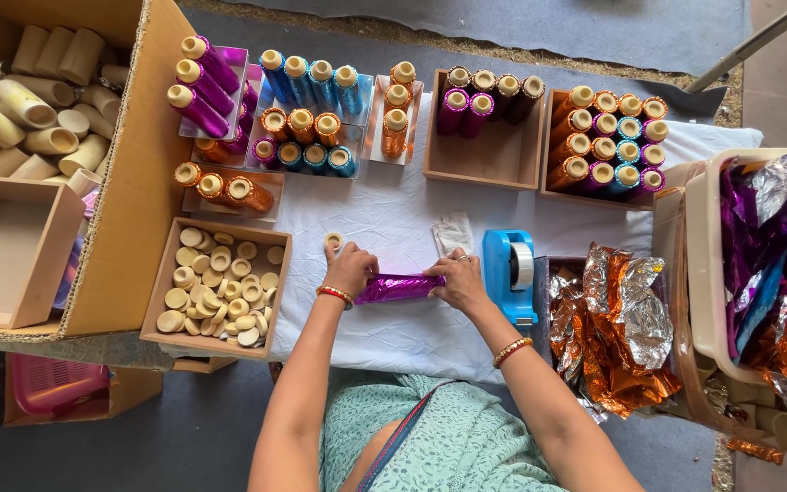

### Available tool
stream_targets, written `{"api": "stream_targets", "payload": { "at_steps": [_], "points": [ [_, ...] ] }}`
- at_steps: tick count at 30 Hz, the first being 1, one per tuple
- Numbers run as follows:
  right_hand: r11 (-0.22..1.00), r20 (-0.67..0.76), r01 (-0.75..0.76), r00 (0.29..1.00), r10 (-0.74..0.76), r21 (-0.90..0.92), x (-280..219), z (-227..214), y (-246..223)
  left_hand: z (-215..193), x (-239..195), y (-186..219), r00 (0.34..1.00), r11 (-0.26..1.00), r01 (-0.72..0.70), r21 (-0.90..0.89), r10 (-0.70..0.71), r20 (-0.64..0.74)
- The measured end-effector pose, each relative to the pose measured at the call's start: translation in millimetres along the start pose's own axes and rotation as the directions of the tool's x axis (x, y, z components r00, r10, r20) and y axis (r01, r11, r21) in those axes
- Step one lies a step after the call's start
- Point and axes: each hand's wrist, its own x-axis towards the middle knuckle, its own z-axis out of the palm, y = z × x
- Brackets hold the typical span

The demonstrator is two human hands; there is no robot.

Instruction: The person wraps cylindrical candle bodies in shiny metallic foil, secures the wrapping with tape, and then places a small wooden cap on the top. They repeat this process for multiple candles, organizing the finished items into wooden boxes on the table.

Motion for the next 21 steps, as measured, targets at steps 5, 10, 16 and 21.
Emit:
{"api": "stream_targets", "payload": {
  "at_steps": [5, 10, 16, 21],
  "points": [
    [1.000, 0.011, -0.016, 1.000, 0.016, 0.006, 0, -1, 0, -5, -9, 3, 0.998, 0.998, -0.057, 0.004, 0.057, -0.038],
    [1.000, -0.012, 0.015, 1.000, -0.015, 0.009, -2, 1, 3, -35, -12, 19, 0.981, 0.997, 0.036, 0.062, -0.047, 0.187],
    [0.999, -0.023, 0.051, 0.998, -0.051, -0.017, -1, -2, 1, -27, -4, 68, 0.967, 0.977, -0.187, -0.106, 0.164, -0.197],
    [0.998, -0.040, 0.058, 0.997, -0.059, -0.026, -2, -1, 1, 42, -16, 63, 0.989, 0.978, -0.145, -0.147, 0.142, -0.033]
  ]
}}
